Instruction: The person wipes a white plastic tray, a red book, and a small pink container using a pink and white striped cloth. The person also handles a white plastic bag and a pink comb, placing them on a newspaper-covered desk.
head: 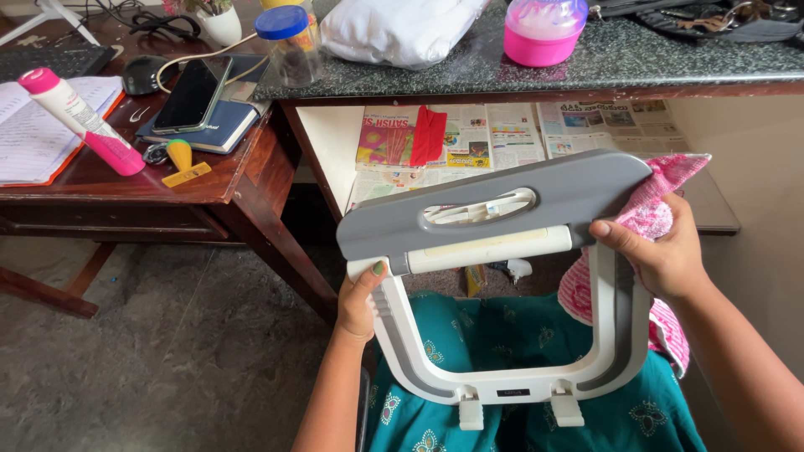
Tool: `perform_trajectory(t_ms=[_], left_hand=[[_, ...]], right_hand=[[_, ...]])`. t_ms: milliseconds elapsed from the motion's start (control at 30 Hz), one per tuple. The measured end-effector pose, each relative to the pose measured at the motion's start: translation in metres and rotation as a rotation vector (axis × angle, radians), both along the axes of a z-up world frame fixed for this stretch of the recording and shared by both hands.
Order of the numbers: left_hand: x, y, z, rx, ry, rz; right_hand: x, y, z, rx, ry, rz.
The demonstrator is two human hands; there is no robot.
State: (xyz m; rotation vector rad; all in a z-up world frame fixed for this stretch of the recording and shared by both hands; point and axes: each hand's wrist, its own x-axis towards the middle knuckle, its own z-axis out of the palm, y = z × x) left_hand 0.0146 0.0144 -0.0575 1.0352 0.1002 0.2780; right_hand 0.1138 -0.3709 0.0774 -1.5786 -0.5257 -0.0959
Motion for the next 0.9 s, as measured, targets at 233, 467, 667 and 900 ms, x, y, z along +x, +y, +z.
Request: perform_trajectory(t_ms=[233,467,667,900], left_hand=[[0.005,0.001,0.004,0.025,0.094,0.0],[0.005,-0.009,0.03,0.198,0.1,0.02],[0.005,-0.026,0.07,-0.019,-0.066,0.005],[-0.013,-0.007,0.068,-0.725,-0.108,-0.179]], right_hand=[[-0.006,0.007,0.004,0.061,0.05,0.031],[-0.024,0.001,0.02,0.002,0.006,-0.018],[-0.094,-0.013,0.048,-0.261,-0.377,-0.021],[-0.159,0.067,0.031,-0.782,-1.353,0.408]])
